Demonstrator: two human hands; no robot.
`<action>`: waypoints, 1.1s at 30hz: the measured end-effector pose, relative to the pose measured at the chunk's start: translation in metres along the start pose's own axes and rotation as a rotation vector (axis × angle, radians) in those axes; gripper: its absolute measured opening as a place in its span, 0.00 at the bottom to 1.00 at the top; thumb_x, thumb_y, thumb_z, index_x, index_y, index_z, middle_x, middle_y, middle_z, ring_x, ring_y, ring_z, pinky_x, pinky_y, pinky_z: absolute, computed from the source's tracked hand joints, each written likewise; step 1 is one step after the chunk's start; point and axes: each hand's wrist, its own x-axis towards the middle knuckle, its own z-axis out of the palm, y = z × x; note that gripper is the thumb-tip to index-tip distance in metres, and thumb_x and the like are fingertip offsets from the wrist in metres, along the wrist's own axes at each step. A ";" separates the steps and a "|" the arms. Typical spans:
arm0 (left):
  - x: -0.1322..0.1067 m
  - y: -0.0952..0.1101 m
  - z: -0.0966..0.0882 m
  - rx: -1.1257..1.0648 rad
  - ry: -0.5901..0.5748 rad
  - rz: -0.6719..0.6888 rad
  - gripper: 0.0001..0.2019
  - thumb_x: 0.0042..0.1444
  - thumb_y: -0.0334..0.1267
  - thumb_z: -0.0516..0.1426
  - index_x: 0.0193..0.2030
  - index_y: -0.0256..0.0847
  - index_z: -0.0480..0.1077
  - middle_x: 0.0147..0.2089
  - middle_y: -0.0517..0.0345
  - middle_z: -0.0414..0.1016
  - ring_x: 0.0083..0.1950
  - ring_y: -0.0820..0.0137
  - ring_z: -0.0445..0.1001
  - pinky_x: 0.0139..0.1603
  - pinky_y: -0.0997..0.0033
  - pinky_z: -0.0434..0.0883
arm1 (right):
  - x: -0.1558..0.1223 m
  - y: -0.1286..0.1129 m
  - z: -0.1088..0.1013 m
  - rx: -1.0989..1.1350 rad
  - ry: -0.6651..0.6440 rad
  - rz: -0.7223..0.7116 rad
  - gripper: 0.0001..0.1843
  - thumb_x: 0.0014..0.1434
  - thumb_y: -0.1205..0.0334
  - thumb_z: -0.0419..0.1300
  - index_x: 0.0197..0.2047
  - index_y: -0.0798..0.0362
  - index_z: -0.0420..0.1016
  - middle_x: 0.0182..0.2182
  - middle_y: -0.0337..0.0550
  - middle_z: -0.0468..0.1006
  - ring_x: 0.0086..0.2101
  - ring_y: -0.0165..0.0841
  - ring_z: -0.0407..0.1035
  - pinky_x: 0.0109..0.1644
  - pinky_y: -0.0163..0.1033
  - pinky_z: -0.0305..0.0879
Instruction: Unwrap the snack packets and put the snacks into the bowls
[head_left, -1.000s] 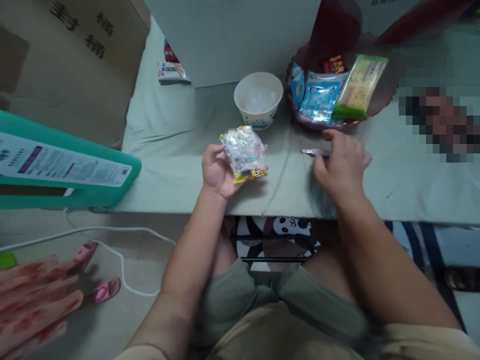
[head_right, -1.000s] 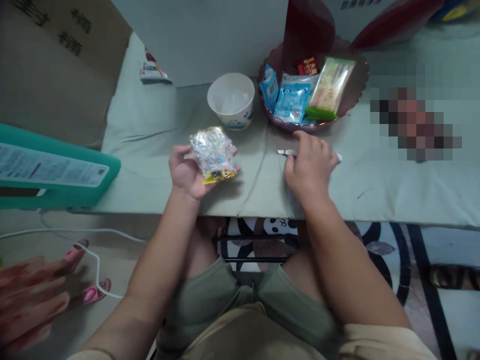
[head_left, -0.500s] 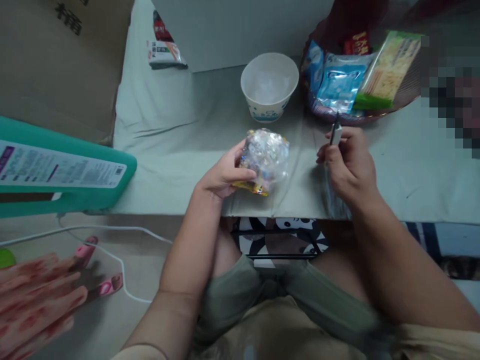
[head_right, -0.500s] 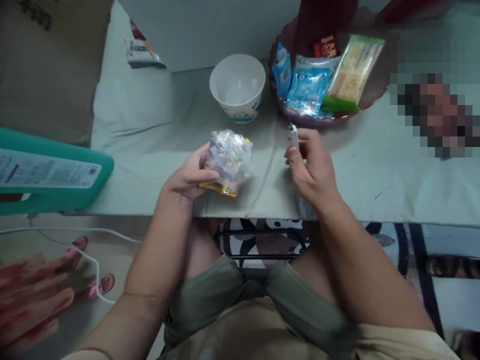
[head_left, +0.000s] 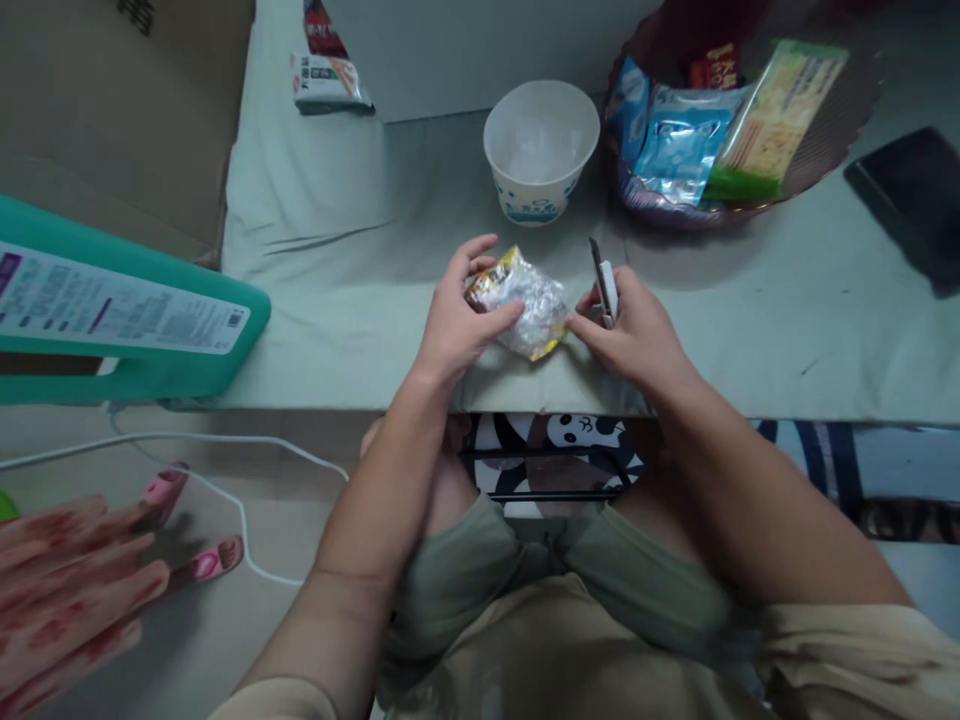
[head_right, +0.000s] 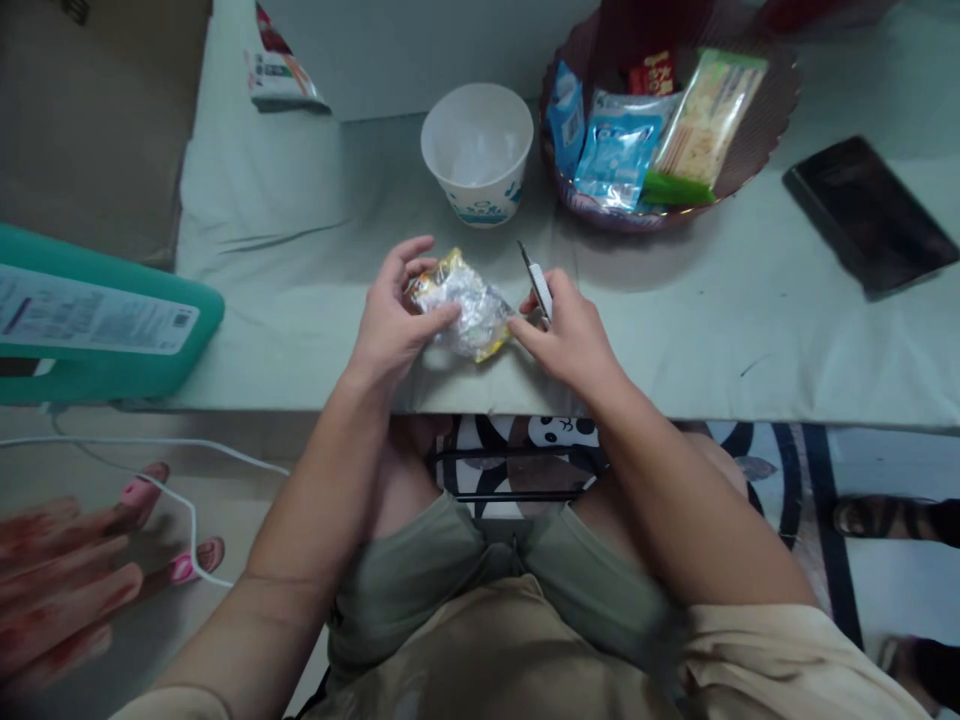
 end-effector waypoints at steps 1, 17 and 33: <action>0.000 -0.001 0.001 -0.018 -0.011 0.016 0.38 0.46 0.41 0.70 0.65 0.51 0.67 0.64 0.50 0.72 0.61 0.55 0.76 0.61 0.56 0.75 | 0.000 -0.001 0.000 -0.001 0.033 -0.019 0.09 0.55 0.57 0.67 0.37 0.48 0.72 0.33 0.39 0.74 0.32 0.34 0.66 0.40 0.42 0.66; 0.011 -0.010 0.003 -0.129 -0.029 0.010 0.34 0.45 0.41 0.69 0.60 0.48 0.65 0.64 0.48 0.70 0.60 0.58 0.77 0.62 0.58 0.75 | -0.013 -0.011 -0.007 0.479 -0.350 0.220 0.16 0.54 0.50 0.68 0.42 0.49 0.74 0.32 0.37 0.77 0.21 0.27 0.70 0.20 0.33 0.66; 0.011 -0.002 -0.014 0.175 0.212 0.003 0.04 0.56 0.39 0.62 0.36 0.44 0.72 0.36 0.58 0.77 0.37 0.68 0.75 0.43 0.66 0.74 | 0.001 0.022 -0.045 -0.543 0.286 -0.098 0.16 0.60 0.57 0.58 0.48 0.54 0.79 0.49 0.62 0.79 0.50 0.57 0.72 0.53 0.61 0.64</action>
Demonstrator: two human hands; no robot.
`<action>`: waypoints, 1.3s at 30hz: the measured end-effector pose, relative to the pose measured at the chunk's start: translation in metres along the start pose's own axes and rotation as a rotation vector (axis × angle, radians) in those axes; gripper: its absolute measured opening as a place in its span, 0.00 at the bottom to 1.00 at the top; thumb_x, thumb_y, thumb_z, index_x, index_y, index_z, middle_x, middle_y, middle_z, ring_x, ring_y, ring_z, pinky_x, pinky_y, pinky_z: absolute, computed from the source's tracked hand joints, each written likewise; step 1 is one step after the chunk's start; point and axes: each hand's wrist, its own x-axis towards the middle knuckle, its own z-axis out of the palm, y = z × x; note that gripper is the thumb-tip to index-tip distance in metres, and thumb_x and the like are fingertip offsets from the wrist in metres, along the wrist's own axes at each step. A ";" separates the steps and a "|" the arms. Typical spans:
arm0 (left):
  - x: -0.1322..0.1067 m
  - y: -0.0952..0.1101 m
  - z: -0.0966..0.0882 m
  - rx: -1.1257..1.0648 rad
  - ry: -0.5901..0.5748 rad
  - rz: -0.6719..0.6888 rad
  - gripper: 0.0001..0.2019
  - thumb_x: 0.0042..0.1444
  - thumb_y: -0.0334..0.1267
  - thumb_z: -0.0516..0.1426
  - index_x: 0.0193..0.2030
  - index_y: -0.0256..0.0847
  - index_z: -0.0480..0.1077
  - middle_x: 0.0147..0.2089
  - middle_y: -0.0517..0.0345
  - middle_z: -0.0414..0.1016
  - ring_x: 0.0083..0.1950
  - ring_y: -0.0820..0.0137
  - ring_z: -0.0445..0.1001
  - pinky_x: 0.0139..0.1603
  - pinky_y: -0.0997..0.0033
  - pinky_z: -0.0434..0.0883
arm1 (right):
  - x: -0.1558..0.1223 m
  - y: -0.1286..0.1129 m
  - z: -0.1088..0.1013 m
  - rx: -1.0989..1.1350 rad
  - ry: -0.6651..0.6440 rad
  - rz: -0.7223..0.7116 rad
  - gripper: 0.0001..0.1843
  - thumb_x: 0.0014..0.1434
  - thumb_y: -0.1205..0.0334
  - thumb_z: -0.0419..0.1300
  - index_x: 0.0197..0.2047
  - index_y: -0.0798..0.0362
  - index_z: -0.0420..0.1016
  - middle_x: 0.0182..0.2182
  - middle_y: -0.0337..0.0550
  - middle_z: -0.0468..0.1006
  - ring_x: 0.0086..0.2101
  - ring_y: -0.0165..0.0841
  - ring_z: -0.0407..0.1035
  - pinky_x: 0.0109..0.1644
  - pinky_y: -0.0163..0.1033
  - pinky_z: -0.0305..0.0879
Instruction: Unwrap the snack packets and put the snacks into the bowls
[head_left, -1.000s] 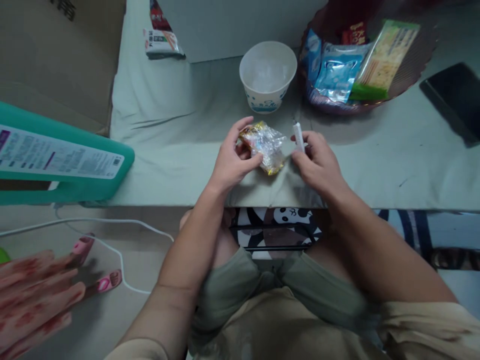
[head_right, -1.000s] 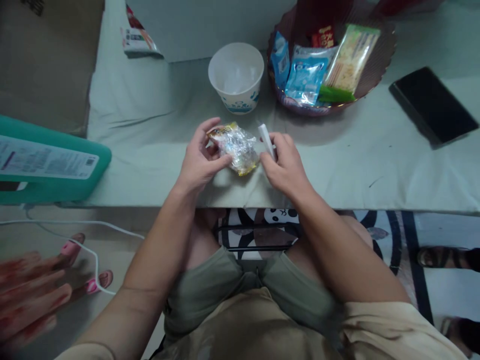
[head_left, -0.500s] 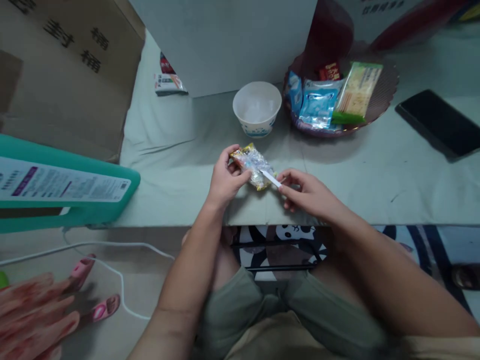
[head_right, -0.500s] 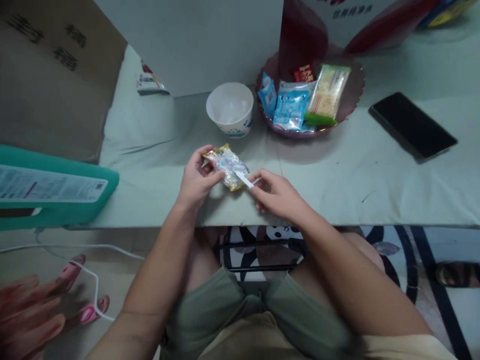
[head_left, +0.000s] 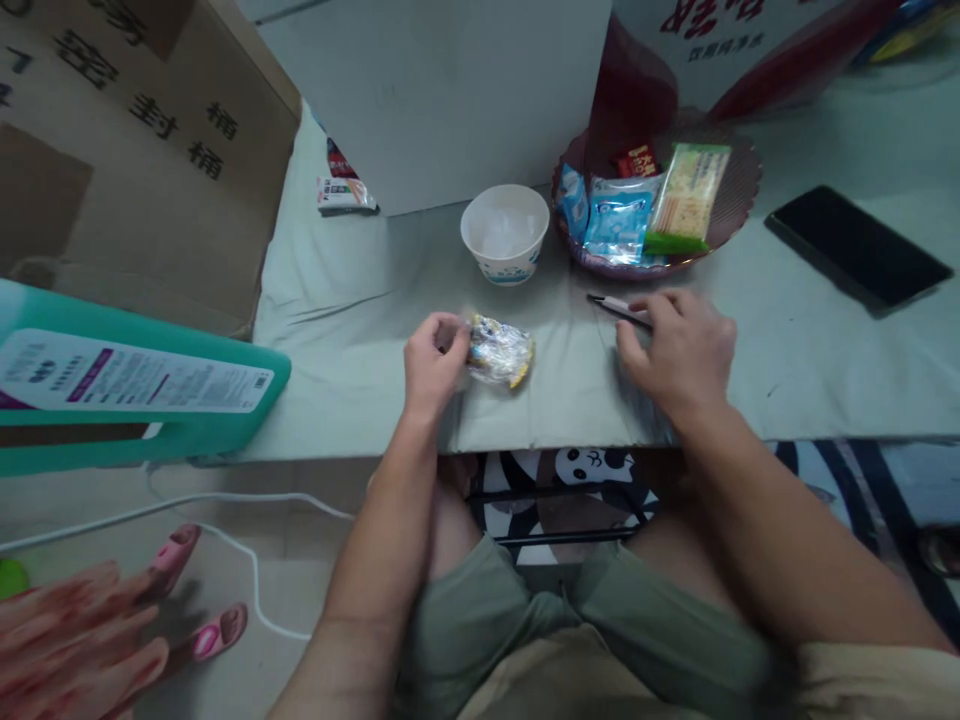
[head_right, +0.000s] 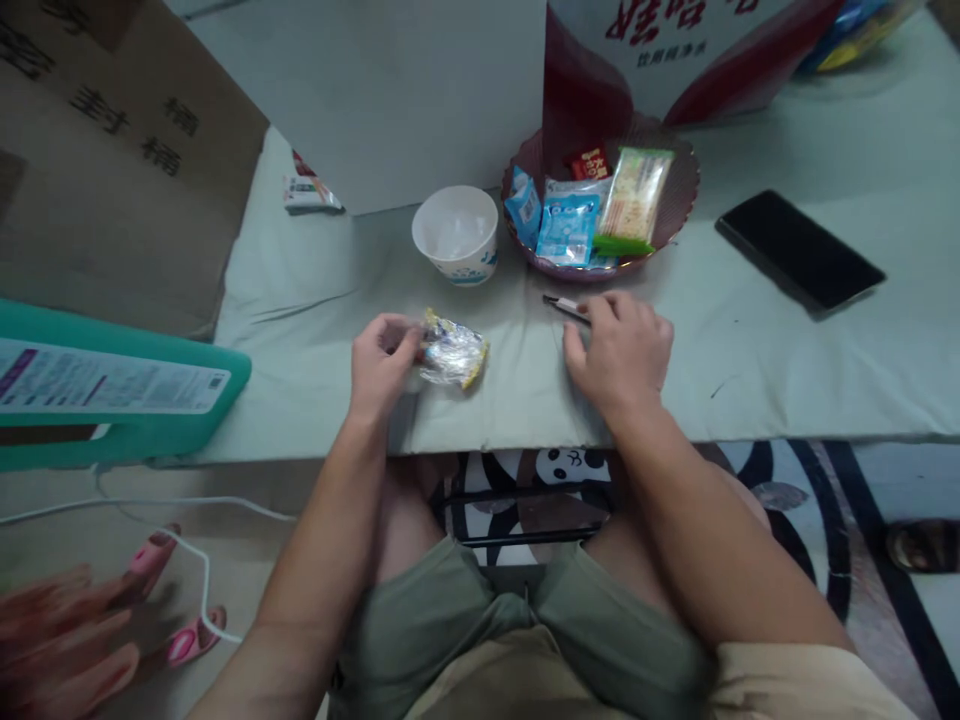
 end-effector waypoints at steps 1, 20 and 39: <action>-0.002 0.001 0.001 -0.091 -0.002 -0.047 0.04 0.56 0.39 0.61 0.34 0.43 0.71 0.33 0.59 0.75 0.34 0.70 0.74 0.39 0.68 0.72 | -0.001 -0.003 0.003 0.073 -0.017 -0.101 0.18 0.60 0.58 0.58 0.51 0.54 0.78 0.51 0.62 0.78 0.52 0.56 0.72 0.55 0.60 0.65; 0.007 -0.015 -0.021 0.105 0.068 0.133 0.19 0.49 0.30 0.60 0.50 0.44 0.71 0.51 0.53 0.77 0.46 0.67 0.79 0.43 0.70 0.76 | -0.001 0.022 -0.010 0.224 0.206 -0.222 0.17 0.56 0.65 0.56 0.46 0.50 0.80 0.42 0.53 0.81 0.45 0.45 0.76 0.50 0.52 0.70; -0.047 0.031 -0.045 0.285 -0.598 0.620 0.04 0.58 0.34 0.61 0.31 0.40 0.75 0.31 0.60 0.82 0.31 0.73 0.79 0.35 0.75 0.73 | -0.031 -0.011 -0.045 0.197 -0.574 -0.498 0.17 0.66 0.56 0.54 0.53 0.49 0.79 0.29 0.39 0.83 0.26 0.33 0.73 0.34 0.39 0.62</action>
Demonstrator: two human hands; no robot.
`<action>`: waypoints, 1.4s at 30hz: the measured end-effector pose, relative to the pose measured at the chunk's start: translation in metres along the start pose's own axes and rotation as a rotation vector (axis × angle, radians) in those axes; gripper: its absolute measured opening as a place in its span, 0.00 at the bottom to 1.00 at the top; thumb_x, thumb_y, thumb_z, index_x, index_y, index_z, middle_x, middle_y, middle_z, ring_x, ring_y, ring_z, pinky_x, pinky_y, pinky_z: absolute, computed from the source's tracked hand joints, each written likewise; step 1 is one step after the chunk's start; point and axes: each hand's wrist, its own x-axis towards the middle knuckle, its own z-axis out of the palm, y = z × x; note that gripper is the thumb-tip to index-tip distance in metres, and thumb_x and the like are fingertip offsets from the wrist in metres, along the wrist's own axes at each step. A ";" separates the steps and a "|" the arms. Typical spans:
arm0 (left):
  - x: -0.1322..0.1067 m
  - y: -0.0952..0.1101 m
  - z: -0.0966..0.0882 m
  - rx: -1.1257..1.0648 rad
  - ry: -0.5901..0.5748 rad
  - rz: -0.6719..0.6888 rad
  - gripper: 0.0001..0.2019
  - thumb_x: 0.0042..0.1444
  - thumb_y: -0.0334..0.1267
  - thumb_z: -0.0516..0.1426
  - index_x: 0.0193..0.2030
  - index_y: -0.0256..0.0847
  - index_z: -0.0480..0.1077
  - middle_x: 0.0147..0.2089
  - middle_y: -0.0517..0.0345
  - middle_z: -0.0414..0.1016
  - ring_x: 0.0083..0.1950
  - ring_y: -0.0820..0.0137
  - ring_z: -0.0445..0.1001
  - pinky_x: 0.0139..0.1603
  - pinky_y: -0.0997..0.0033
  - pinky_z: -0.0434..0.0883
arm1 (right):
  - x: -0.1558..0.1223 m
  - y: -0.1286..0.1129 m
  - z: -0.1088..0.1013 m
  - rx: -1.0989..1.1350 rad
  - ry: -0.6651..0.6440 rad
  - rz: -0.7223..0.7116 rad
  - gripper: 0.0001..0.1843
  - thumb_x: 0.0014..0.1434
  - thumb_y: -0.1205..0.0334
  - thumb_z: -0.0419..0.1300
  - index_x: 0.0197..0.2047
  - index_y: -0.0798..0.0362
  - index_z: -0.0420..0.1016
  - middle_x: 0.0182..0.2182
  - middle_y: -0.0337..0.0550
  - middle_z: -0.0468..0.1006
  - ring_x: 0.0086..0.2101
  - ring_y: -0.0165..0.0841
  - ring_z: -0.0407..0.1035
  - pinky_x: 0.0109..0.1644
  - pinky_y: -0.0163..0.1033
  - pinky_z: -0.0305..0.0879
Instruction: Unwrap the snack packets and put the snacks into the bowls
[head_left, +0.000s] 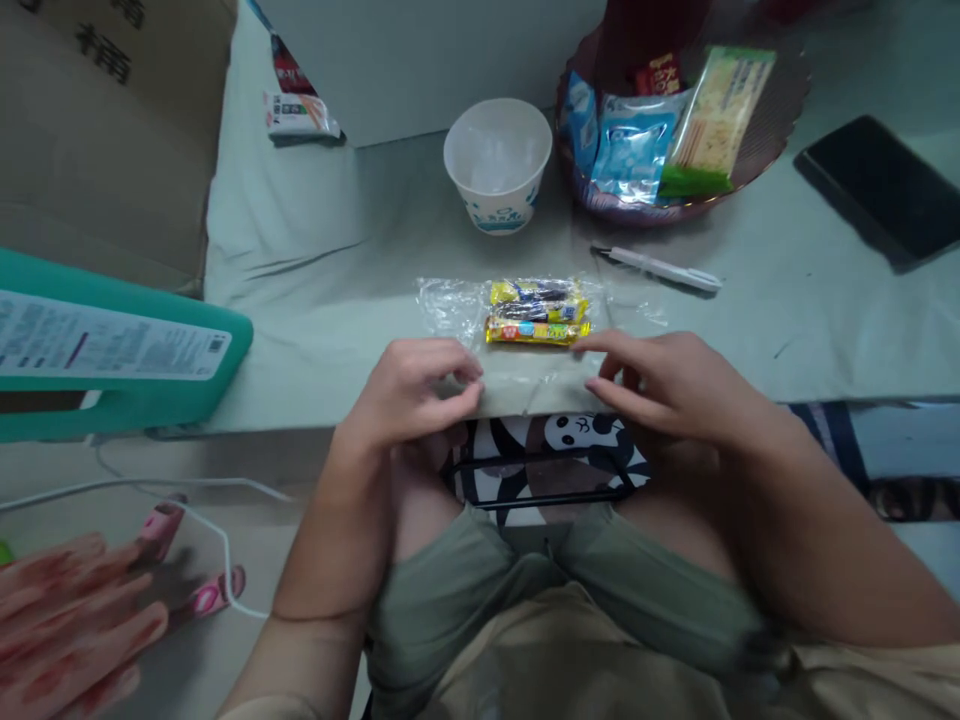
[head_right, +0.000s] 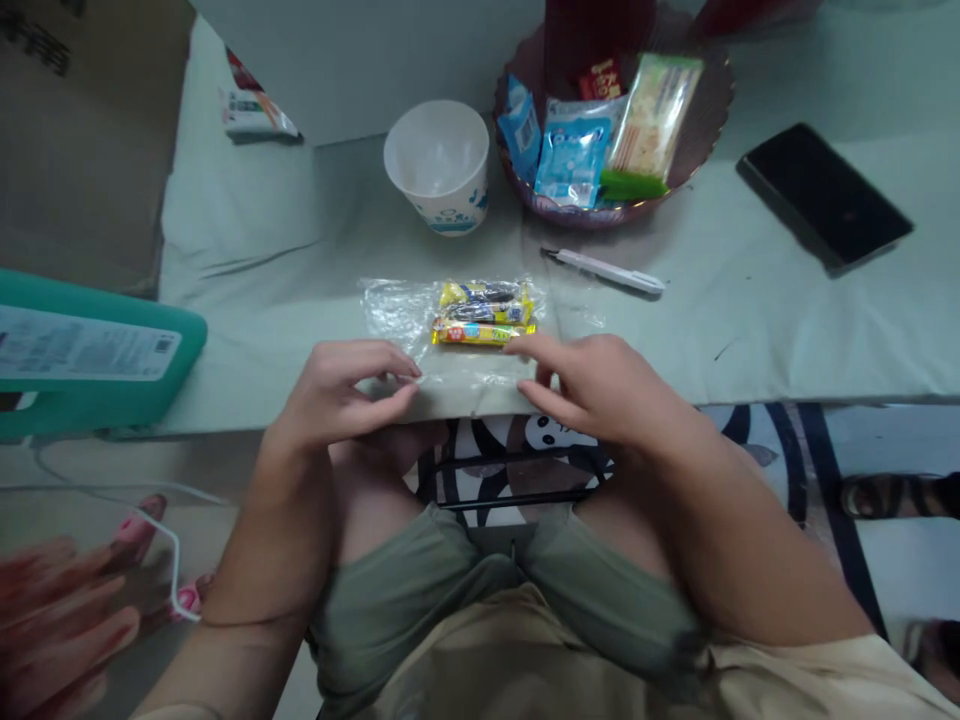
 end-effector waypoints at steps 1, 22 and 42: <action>-0.001 0.001 -0.001 -0.053 -0.125 -0.072 0.05 0.58 0.36 0.62 0.32 0.40 0.76 0.28 0.61 0.81 0.29 0.74 0.78 0.32 0.76 0.72 | 0.000 -0.001 0.001 -0.016 -0.048 0.047 0.18 0.67 0.55 0.53 0.52 0.49 0.80 0.28 0.40 0.83 0.25 0.34 0.72 0.33 0.39 0.60; 0.052 -0.045 0.021 -0.429 0.473 -0.616 0.15 0.62 0.55 0.59 0.36 0.45 0.68 0.39 0.55 0.81 0.36 0.70 0.78 0.33 0.73 0.71 | 0.063 -0.003 0.049 -0.071 0.219 0.057 0.37 0.58 0.50 0.63 0.67 0.54 0.65 0.66 0.59 0.70 0.64 0.54 0.64 0.67 0.58 0.59; 0.064 -0.067 0.031 -0.495 0.744 -0.732 0.30 0.56 0.72 0.58 0.47 0.48 0.63 0.37 0.59 0.74 0.29 0.73 0.71 0.27 0.74 0.63 | 0.057 -0.026 0.053 -0.310 0.183 0.157 0.26 0.60 0.63 0.58 0.62 0.51 0.70 0.55 0.56 0.74 0.52 0.51 0.65 0.51 0.52 0.56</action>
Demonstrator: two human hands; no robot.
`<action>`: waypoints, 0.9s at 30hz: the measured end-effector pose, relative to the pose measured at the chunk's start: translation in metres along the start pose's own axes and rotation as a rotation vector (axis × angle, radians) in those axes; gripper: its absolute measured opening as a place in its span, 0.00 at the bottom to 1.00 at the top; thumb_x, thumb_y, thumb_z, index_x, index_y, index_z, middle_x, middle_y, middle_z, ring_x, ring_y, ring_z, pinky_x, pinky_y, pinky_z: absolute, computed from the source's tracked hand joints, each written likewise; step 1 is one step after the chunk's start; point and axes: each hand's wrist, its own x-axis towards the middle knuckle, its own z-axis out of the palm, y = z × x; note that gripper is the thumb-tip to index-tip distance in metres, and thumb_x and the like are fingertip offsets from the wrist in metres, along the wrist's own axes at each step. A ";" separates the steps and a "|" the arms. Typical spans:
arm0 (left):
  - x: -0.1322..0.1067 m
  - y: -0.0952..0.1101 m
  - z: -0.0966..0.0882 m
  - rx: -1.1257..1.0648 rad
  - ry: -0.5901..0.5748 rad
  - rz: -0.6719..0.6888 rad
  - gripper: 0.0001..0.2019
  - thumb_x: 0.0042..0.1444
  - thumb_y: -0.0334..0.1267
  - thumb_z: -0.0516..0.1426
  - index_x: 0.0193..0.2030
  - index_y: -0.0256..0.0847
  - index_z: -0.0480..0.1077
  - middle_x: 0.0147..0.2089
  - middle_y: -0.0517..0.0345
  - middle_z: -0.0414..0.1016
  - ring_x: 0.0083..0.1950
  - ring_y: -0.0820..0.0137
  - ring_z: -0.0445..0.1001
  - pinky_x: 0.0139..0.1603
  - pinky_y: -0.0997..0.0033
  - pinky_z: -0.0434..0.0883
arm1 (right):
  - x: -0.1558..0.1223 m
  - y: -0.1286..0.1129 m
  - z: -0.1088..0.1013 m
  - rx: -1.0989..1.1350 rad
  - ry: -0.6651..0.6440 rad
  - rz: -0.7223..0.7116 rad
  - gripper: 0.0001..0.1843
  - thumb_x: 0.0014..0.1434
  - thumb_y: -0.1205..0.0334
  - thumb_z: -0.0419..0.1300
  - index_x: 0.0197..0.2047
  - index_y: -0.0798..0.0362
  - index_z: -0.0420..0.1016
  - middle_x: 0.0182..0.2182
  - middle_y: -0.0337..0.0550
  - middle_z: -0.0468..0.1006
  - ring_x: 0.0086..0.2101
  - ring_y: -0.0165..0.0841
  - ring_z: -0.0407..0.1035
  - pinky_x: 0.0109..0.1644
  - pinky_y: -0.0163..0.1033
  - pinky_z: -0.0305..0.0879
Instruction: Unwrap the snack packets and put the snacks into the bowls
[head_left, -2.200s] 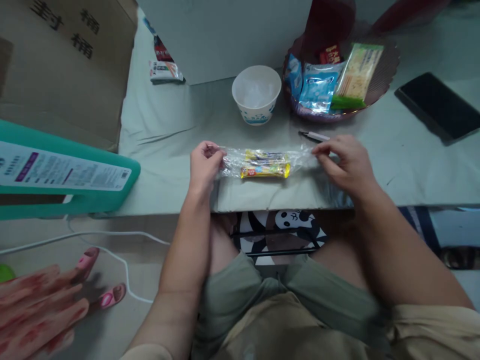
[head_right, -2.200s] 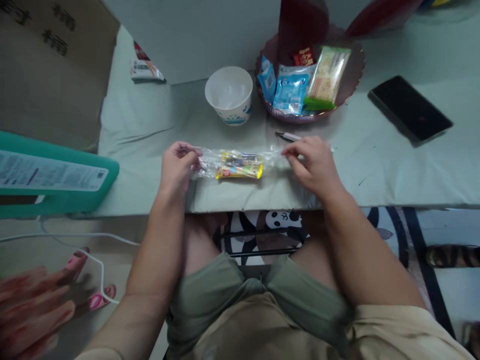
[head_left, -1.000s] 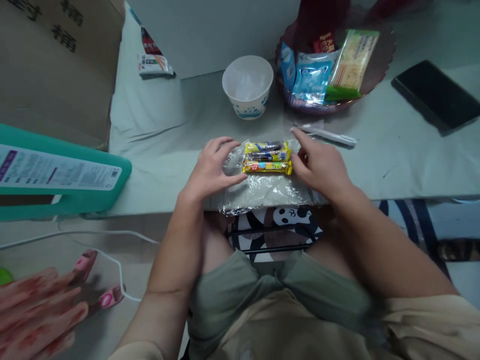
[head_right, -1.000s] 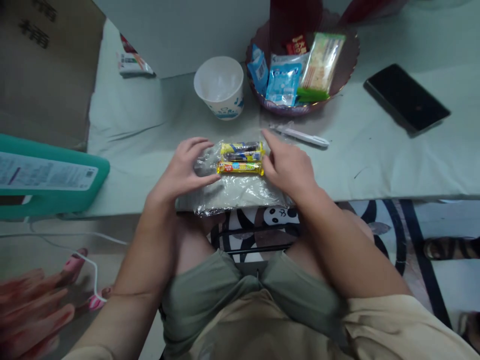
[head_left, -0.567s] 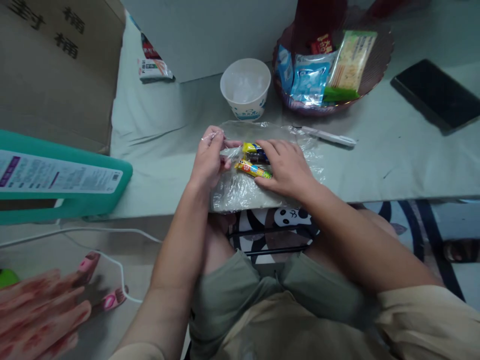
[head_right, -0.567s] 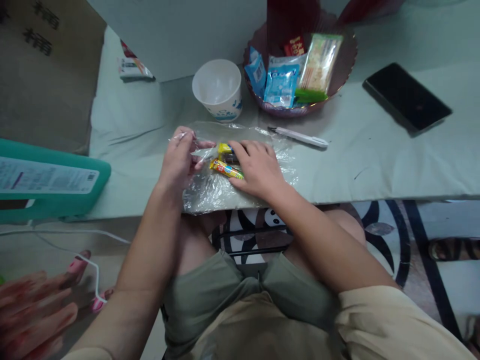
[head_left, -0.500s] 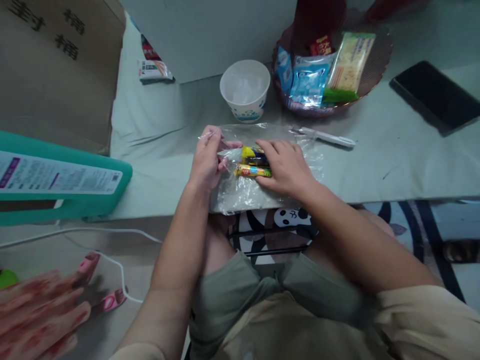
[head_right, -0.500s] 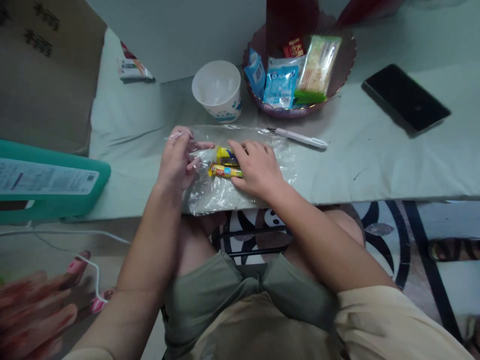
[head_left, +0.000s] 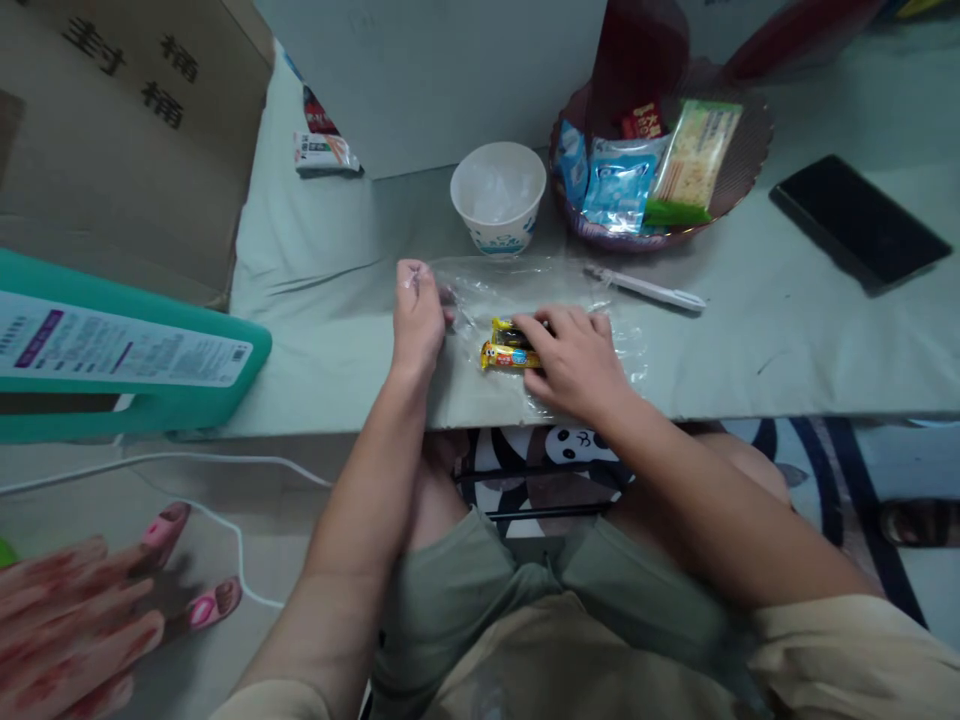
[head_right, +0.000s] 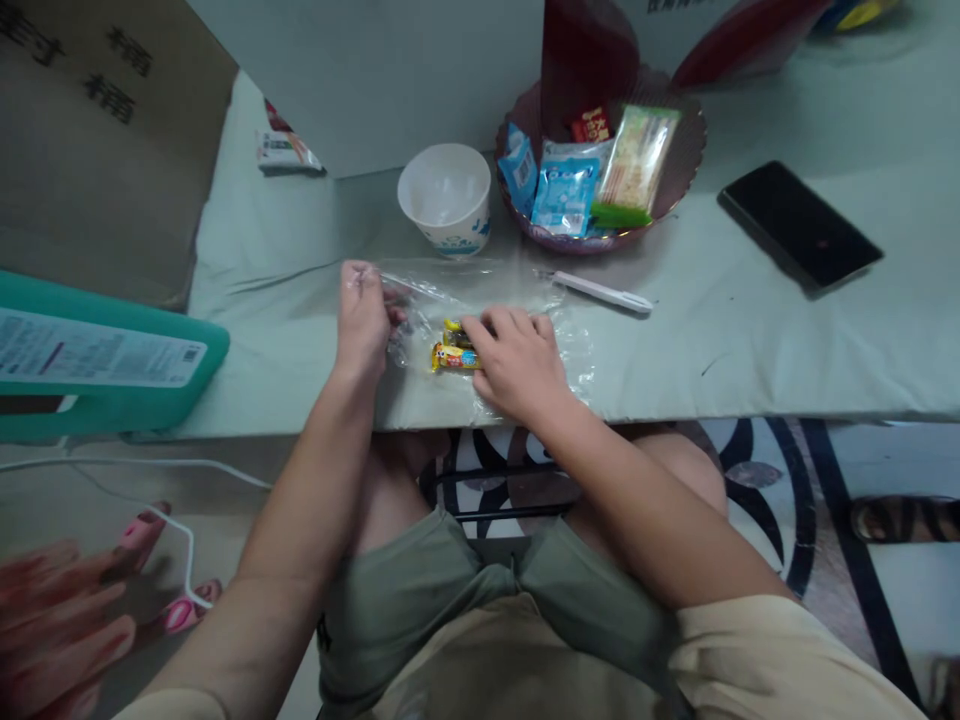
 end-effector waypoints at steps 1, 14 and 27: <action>-0.002 0.001 -0.001 0.022 -0.012 -0.011 0.32 0.54 0.72 0.60 0.50 0.48 0.63 0.35 0.60 0.75 0.28 0.73 0.70 0.27 0.74 0.62 | 0.000 0.000 0.000 -0.011 -0.017 0.016 0.25 0.59 0.62 0.59 0.60 0.52 0.71 0.53 0.57 0.74 0.51 0.52 0.65 0.51 0.52 0.56; -0.034 0.042 -0.005 -0.419 -0.456 -0.410 0.09 0.48 0.37 0.67 0.31 0.42 0.70 0.34 0.61 0.76 0.35 0.72 0.78 0.36 0.73 0.77 | 0.003 0.015 -0.005 0.175 0.022 0.013 0.35 0.55 0.58 0.57 0.66 0.58 0.64 0.52 0.57 0.79 0.48 0.50 0.73 0.48 0.50 0.65; -0.022 0.050 0.007 -0.544 -0.231 -0.648 0.06 0.50 0.32 0.59 0.31 0.40 0.63 0.30 0.57 0.77 0.27 0.73 0.80 0.10 0.86 0.44 | 0.009 0.026 0.003 0.423 0.086 0.065 0.22 0.57 0.61 0.59 0.56 0.52 0.71 0.49 0.54 0.82 0.46 0.48 0.76 0.47 0.50 0.70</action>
